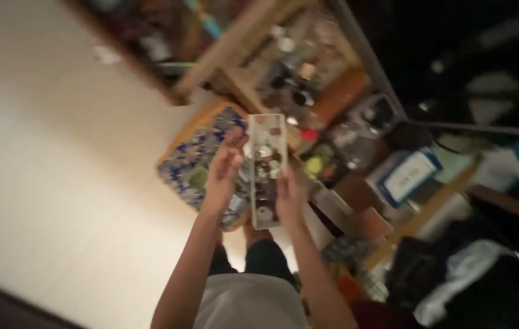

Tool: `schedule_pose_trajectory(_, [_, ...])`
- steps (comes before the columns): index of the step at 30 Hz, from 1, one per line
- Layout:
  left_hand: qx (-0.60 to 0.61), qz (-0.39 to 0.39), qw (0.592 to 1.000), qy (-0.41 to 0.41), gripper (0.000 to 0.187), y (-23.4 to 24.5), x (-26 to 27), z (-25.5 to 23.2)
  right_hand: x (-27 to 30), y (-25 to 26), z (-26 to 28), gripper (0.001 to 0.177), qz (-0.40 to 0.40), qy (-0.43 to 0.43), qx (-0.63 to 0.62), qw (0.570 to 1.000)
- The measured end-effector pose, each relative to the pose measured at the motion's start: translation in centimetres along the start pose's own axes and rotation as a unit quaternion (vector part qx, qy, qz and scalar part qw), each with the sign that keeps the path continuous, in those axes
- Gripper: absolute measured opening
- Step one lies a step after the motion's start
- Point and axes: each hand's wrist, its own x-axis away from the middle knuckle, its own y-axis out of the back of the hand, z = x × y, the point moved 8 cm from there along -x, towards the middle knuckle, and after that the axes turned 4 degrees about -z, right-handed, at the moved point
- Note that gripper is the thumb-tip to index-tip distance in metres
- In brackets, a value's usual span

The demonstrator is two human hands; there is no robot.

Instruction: Sort coins from a tray into a separate container while clearing items from a surface.

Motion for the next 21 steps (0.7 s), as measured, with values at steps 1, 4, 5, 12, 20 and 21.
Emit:
schedule_pose_trajectory(1, [-0.007, -0.011, 1.000, -0.012, 0.011, 3.7, 1.0, 0.7, 0.6, -0.8, 0.8, 0.057, 0.013, 0.011, -0.003, 1.000])
schedule_pose_trajectory(4, [-0.096, -0.224, 0.970, -0.017, 0.013, 17.3, 3.0, 2.1, 2.1, -3.2, 1.9, 0.056, 0.026, -0.063, 0.074, 0.995])
schedule_pose_trajectory(5, [-0.157, -0.284, 0.946, 0.009, 0.016, 21.1, 3.3, 1.8, 2.7, -3.7, 4.2, 0.055, 0.015, 0.004, 0.010, 1.000])
schedule_pose_trajectory(12, [-0.490, -0.291, 0.818, -0.073, 0.009, 31.5, -2.9, 0.7, 6.3, -7.2, 10.1, 0.049, 0.020, 0.075, -0.143, 0.987])
schedule_pose_trajectory(20, [-0.510, -0.238, 0.826, -0.027, 0.003, 31.1, -7.8, -2.2, 7.5, -8.0, 6.8, 0.041, -0.003, 0.026, -0.249, 0.968])
schedule_pose_trajectory(21, [-0.496, -0.234, 0.836, 0.008, 0.005, 31.5, -8.0, -2.0, 7.5, -7.8, 6.5, 0.039, -0.005, 0.054, -0.270, 0.961])
